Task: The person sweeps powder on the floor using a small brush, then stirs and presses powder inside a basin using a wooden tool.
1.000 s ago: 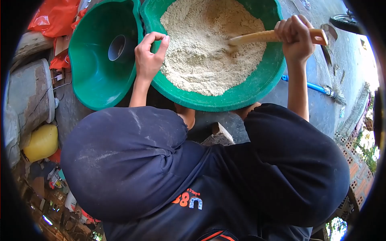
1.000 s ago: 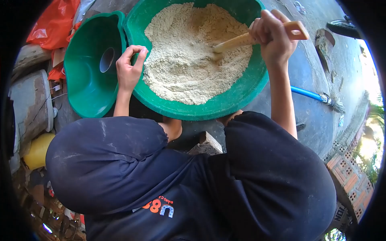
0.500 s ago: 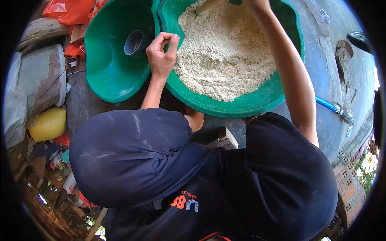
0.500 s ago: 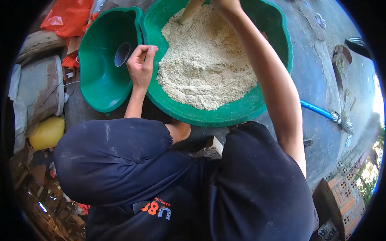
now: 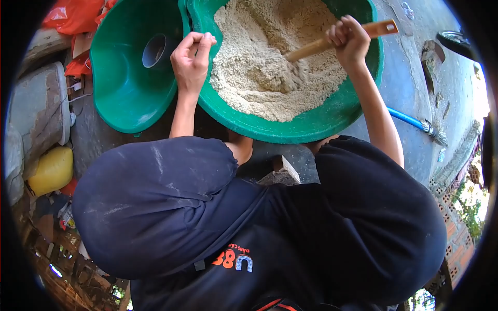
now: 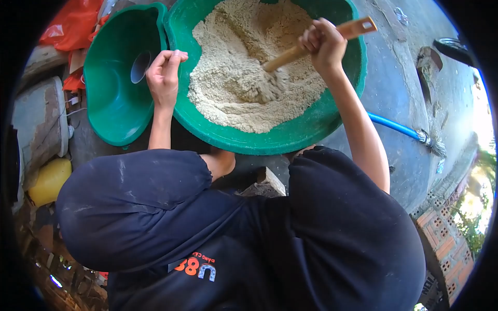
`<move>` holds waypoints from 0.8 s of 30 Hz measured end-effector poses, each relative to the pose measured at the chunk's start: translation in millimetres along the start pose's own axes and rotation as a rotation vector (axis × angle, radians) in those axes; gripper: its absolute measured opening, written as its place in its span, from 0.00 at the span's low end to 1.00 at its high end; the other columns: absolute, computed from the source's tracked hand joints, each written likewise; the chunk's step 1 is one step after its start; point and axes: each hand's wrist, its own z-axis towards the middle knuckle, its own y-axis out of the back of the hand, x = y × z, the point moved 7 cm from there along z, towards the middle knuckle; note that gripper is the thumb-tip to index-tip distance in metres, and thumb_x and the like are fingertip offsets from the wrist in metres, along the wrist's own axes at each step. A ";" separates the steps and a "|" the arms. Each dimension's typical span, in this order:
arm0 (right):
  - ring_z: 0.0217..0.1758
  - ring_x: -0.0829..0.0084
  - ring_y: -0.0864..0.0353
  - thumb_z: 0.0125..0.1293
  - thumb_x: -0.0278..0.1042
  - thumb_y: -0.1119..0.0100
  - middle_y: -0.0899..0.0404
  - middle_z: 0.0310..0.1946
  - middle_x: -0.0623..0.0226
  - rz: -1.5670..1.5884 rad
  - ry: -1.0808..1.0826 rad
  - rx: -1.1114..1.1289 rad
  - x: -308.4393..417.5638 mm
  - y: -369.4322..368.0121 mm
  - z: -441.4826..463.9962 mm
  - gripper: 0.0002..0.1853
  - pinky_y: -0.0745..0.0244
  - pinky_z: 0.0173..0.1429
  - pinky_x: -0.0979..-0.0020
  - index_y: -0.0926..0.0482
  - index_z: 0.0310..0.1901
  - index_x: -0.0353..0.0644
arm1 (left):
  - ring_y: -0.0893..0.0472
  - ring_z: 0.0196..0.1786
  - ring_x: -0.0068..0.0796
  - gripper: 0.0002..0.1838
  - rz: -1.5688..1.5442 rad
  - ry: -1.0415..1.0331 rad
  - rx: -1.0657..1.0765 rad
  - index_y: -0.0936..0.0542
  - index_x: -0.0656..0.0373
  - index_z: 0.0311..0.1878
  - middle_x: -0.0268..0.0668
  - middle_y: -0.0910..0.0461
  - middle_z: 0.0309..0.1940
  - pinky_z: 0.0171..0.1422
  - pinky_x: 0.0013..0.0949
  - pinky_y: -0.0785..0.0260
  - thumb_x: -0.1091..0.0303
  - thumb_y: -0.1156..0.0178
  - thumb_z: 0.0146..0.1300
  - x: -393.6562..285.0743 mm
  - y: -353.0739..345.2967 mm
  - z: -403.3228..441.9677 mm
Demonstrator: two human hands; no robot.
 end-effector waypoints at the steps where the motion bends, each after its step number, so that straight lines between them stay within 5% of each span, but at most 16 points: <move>1: 0.16 0.74 0.44 0.65 0.34 0.47 0.45 0.13 0.72 0.004 0.018 -0.061 -1.3 10.0 -9.4 0.18 0.38 0.31 0.65 0.39 0.19 0.49 | 0.15 0.37 0.20 0.12 -0.030 -0.009 0.003 0.19 0.68 0.34 0.37 0.13 0.31 0.45 0.23 0.26 0.67 0.38 0.70 2.4 1.1 0.4; 9: 0.15 0.73 0.44 0.63 0.33 0.45 0.45 0.12 0.72 0.010 -0.023 -0.270 -5.7 4.8 -28.1 0.16 0.37 0.30 0.65 0.38 0.20 0.49 | 0.18 0.33 0.15 0.13 0.013 -0.018 0.021 0.18 0.66 0.33 0.33 0.13 0.29 0.39 0.22 0.30 0.65 0.37 0.70 7.2 1.5 0.6; 16: 0.14 0.73 0.46 0.61 0.30 0.46 0.46 0.13 0.72 0.037 -0.049 -0.404 -15.3 11.1 -19.5 0.15 0.39 0.27 0.65 0.39 0.20 0.49 | 0.16 0.35 0.18 0.14 -0.157 -0.006 0.018 0.18 0.67 0.32 0.35 0.13 0.30 0.43 0.23 0.27 0.65 0.38 0.71 11.1 3.2 1.5; 24: 0.16 0.73 0.43 0.66 0.37 0.43 0.45 0.13 0.72 -0.040 0.054 -0.154 -19.5 -5.3 -38.1 0.18 0.39 0.29 0.66 0.38 0.21 0.49 | 0.18 0.33 0.16 0.14 -0.162 0.004 -0.005 0.19 0.66 0.31 0.33 0.14 0.28 0.40 0.23 0.28 0.65 0.38 0.71 1.2 1.1 2.7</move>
